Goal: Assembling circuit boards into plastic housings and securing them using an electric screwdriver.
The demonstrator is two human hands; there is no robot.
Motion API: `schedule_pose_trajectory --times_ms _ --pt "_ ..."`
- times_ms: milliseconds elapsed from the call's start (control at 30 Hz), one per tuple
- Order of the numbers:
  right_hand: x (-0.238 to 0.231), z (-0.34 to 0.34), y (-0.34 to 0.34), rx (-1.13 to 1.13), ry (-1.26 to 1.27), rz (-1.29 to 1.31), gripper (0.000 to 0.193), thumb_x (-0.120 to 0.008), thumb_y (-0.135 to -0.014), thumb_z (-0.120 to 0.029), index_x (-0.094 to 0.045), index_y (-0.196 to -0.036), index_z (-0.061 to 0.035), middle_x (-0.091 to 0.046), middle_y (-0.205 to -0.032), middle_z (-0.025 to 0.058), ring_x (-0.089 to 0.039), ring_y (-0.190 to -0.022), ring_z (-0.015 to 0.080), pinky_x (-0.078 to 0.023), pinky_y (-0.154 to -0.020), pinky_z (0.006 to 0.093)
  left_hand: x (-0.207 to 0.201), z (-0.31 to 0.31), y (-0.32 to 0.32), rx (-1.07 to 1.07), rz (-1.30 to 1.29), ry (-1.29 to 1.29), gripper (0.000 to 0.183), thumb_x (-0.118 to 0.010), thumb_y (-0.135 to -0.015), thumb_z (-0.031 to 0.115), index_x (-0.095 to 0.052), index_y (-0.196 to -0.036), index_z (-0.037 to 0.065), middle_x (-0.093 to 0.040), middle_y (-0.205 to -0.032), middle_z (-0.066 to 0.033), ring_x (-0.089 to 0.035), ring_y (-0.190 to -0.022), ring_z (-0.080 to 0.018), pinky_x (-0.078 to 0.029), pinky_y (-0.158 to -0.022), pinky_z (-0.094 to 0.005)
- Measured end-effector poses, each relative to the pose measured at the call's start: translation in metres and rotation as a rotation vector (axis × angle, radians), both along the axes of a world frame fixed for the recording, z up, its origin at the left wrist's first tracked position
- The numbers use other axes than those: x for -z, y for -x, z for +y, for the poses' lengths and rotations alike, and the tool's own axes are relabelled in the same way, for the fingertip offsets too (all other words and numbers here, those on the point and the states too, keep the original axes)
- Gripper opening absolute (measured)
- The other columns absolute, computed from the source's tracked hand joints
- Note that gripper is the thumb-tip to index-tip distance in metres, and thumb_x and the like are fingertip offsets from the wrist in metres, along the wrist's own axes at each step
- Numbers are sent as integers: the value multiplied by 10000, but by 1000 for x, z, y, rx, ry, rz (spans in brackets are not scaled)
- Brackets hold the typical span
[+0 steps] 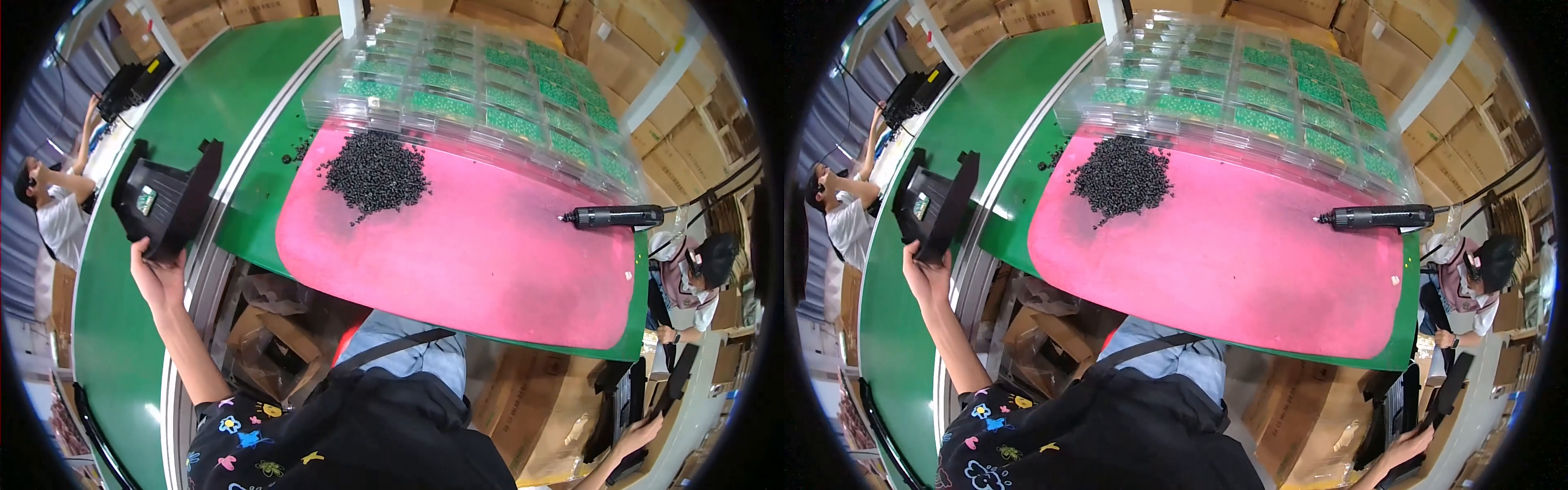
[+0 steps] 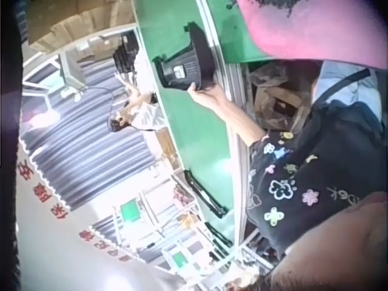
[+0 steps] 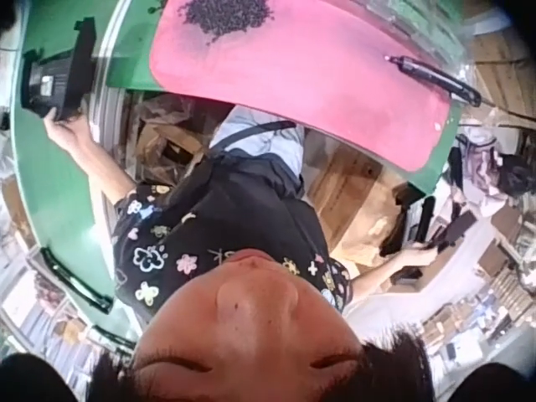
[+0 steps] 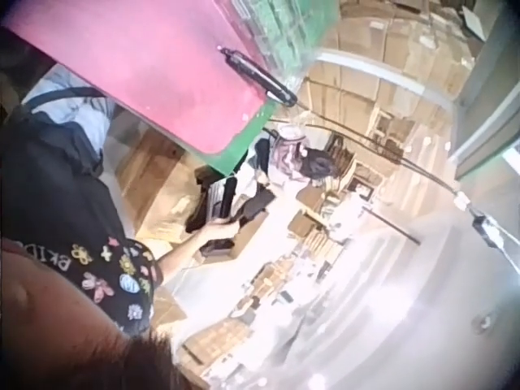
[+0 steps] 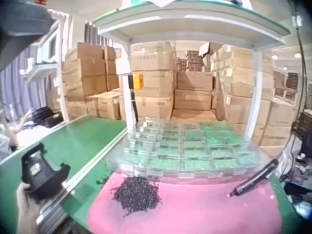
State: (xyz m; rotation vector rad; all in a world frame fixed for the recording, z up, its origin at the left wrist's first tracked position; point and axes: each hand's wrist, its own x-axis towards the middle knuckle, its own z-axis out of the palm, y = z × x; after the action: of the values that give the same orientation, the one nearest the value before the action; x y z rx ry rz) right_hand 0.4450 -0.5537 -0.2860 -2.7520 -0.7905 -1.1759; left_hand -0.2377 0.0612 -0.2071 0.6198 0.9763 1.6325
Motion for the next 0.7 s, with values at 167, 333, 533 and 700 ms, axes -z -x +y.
schedule_pose_trajectory --times_ms 167,333,533,700 --pt "-65 122 51 -506 -11 28 340 -545 -847 86 -525 -1182 27 -567 -1014 208 -566 -934 387 -468 -831 404 30 50 22 -334 -105 -30 452 -563 -925 223 -452 -1305 6 -534 -1290 -148 -484 -1222 -265 -405 -1006 -494" --pt "-113 253 146 -812 235 229 239 -622 -637 -42 -583 -871 -26 -579 -849 118 -570 -714 289 -457 -594 379 8 22 -107 -479 786 -598 429 -496 -937 151 -436 -1323 -25 -528 -1308 -178 -461 -1264 -271 -361 -1054 -440" --pt "-109 355 198 -1097 666 353 268 -585 -707 -116 -557 -971 -156 -491 -791 7 -549 -687 157 -472 -513 297 -35 1 -263 455 1052 -1089 412 -641 -761 112 -572 -1165 64 -564 -1158 -114 -464 -1168 -283 -326 -1028 -410" --pt "-138 414 184 -1282 460 597 282 -674 -835 -353 -596 -962 -114 -606 -755 53 -638 -685 232 -510 -533 350 -43 10 -336 705 1179 -1369 479 -750 -710 229 -566 -1125 76 -524 -1138 -115 -453 -1116 -301 -364 -940 -416"
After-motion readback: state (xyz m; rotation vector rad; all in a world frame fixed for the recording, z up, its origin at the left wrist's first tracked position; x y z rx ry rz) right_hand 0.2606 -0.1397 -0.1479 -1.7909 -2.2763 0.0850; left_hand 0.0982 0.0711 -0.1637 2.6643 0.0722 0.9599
